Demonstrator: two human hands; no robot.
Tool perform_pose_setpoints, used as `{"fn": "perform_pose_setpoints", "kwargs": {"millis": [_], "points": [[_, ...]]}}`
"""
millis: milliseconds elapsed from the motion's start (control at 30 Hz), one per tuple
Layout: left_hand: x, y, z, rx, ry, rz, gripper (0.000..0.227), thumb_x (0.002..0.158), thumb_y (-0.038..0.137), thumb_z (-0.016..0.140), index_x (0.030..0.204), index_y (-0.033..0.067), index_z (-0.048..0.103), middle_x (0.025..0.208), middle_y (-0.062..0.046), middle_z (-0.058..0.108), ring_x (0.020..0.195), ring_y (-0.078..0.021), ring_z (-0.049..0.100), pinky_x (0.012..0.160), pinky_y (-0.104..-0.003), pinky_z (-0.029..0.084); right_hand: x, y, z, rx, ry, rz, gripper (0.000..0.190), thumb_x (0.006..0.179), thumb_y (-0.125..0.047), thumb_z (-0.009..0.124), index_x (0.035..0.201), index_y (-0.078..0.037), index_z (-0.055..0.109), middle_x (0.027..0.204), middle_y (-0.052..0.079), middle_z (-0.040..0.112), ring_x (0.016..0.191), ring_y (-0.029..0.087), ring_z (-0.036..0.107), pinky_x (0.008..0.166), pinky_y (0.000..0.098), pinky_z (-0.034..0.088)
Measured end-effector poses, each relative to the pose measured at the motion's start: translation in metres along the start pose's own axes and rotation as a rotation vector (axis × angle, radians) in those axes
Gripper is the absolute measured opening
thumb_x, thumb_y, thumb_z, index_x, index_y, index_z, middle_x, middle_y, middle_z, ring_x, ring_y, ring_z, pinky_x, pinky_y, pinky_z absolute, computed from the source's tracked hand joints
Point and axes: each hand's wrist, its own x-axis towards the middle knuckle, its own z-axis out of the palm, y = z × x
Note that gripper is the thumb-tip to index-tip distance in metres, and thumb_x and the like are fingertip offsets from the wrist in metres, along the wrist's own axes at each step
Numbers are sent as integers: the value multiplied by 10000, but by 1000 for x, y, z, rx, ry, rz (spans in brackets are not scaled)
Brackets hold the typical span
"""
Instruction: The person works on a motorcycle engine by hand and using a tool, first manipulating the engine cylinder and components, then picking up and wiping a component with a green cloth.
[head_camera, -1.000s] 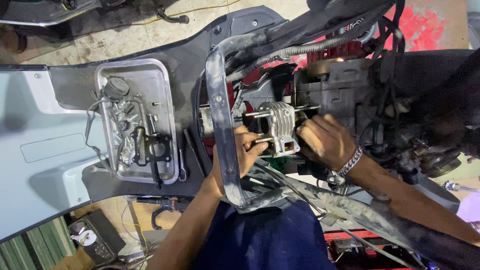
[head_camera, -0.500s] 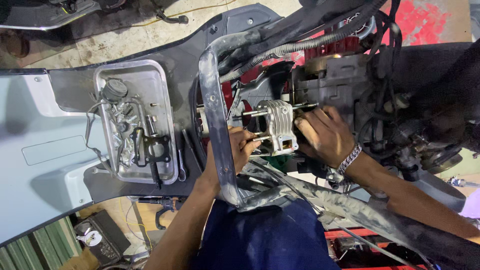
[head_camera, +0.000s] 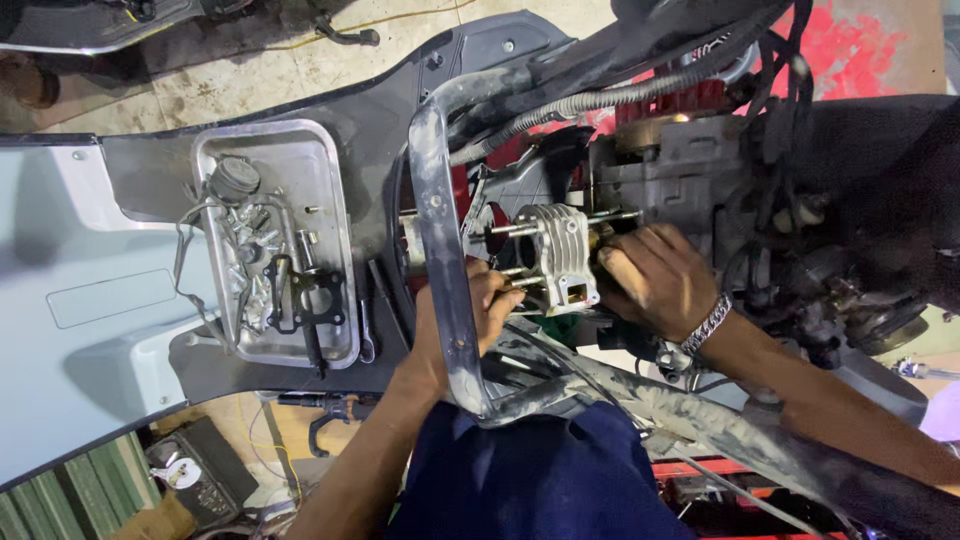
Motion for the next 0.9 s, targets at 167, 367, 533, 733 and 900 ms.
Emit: {"fn": "perform_pose_setpoints", "kwargs": {"millis": [167, 367, 533, 733, 900], "points": [[-1, 3, 0, 61, 67, 122, 239, 810, 198, 836, 875, 24, 687, 848, -91, 645, 765, -259, 652, 667, -381, 545, 2, -3, 0, -63, -43, 97, 584, 638, -321, 876, 1094, -9, 685, 1099, 138, 695, 1004, 305, 635, 964, 495, 451], [1, 3, -1, 134, 19, 93, 221, 789, 198, 846, 839, 32, 709, 807, -83, 623, 744, -264, 637, 648, -384, 540, 2, -4, -1, -100, -38, 103, 614, 658, -390, 882, 1113, -35, 673, 1115, 118, 694, 1068, 279, 620, 1047, 511, 403], [-1, 7, 1, 97, 75, 125, 214, 803, 183, 836, 883, 22, 720, 778, -76, 592, 721, -246, 598, 641, -365, 517, 5, -6, -4, -100, -110, 166, 615, 642, -370, 874, 1115, -40, 661, 1168, 118, 666, 1116, 298, 617, 1075, 542, 380], [0, 10, -1, 17, 28, 19, 221, 855, 178, 815, 959, -4, 744, 755, -68, 614, 652, -218, 581, 579, -348, 495, 4, -2, -7, 73, -20, 123, 591, 674, -299, 846, 1163, -40, 635, 1182, 136, 659, 1165, 307, 609, 1109, 594, 307], [-1, 10, 1, 23, 42, 24, 196, 859, 183, 805, 956, 23, 747, 801, -68, 643, 713, -220, 633, 627, -348, 529, 1, 2, -9, 160, -129, 186, 400, 759, -277, 820, 1096, -123, 670, 1102, 51, 698, 1150, 256, 632, 1188, 570, 255]]}}
